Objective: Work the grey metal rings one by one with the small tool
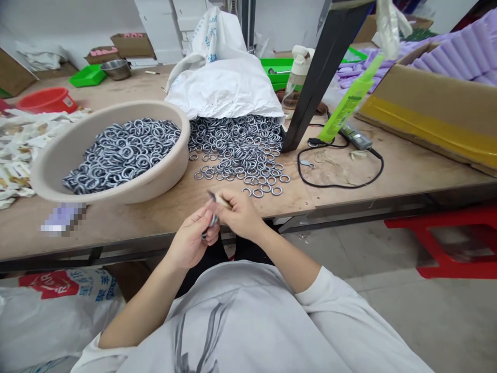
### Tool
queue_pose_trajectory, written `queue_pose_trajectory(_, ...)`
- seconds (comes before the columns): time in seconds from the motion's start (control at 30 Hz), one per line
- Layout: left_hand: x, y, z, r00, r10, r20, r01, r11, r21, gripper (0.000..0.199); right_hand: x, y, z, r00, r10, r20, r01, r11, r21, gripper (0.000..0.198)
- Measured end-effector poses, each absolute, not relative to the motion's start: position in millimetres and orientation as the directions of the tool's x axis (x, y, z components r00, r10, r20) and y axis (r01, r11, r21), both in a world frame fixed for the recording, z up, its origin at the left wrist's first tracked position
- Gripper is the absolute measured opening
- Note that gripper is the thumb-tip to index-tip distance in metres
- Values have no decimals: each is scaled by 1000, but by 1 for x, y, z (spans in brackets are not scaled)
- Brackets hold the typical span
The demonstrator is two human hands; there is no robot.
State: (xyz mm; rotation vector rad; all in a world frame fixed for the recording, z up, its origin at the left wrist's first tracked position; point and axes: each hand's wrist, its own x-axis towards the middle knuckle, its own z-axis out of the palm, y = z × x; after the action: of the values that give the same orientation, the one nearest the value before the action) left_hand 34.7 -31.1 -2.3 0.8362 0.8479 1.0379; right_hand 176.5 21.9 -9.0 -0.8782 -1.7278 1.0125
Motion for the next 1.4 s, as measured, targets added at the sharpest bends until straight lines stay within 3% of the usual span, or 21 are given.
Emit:
queue_pose_trajectory(0.07,23,-27,11,287,953,-96,-203,159,966,40,179,40,-9,-242,916,320,205,371,-906,51)
queue_pose_trajectory(0.13,4,-15,34,140,983,116,53,-124,991,38,180,63,-6,-211,923,322,401,382,-832,43)
queue_pose_trajectory(0.2,-22,6,62,-87,896,435,461,-351,815,31,174,84,-1,-282,907,313,631,421,-651,28)
queue_pose_trajectory(0.27,-50,31,85,-183,751,635,814,-246,526,27,161,100,4,-342,900,270,774,433,-461,20)
queue_pose_trajectory(0.37,-79,60,102,-143,788,599,983,43,179,30,139,117,6,-379,902,205,859,426,-283,28)
queue_pose_trajectory(0.47,-79,60,94,-52,752,657,997,5,73,31,129,130,6,-366,913,181,876,404,-264,28)
queue_pose_trajectory(0.53,-63,45,76,17,691,723,974,-176,145,32,133,130,7,-344,918,197,833,396,-387,22)
queue_pose_trajectory(0.6,-41,25,53,93,706,702,877,-391,278,26,141,119,8,-339,916,213,669,394,-630,16)
queue_pose_trajectory(0.67,-18,9,27,69,780,622,759,-446,474,27,147,96,8,-337,915,223,333,337,-881,22)
queue_pose_trajectory(0.7,-8,4,16,31,825,564,679,-431,594,28,148,81,7,-304,925,229,153,284,-946,26)
queue_pose_trajectory(0.8,15,-4,-10,-67,942,328,298,-295,908,33,146,37,1,-186,960,208,-178,175,-968,36)
queue_pose_trajectory(0.87,22,-6,-18,-93,973,213,26,-212,977,38,144,17,-4,-167,960,225,-260,177,-949,37)
queue_pose_trajectory(0.97,24,-10,-20,-27,993,114,-192,-117,974,40,146,11,-7,-291,922,254,-281,172,-944,41)
queue_pose_trajectory(1.07,22,-15,-16,84,990,118,-245,-94,965,40,153,21,-4,-400,884,243,-229,160,-960,42)
queue_pose_trajectory(1.2,19,-18,-11,123,987,102,-303,-60,951,43,165,24,3,-336,877,342,23,371,-928,49)
queue_pose_trajectory(1.3,18,-18,-8,83,996,18,-366,14,930,43,171,14,6,-460,774,436,188,565,-804,53)
queue_pose_trajectory(1.4,20,-19,-6,51,998,-47,-428,65,901,42,172,7,6,-515,717,469,289,661,-693,55)
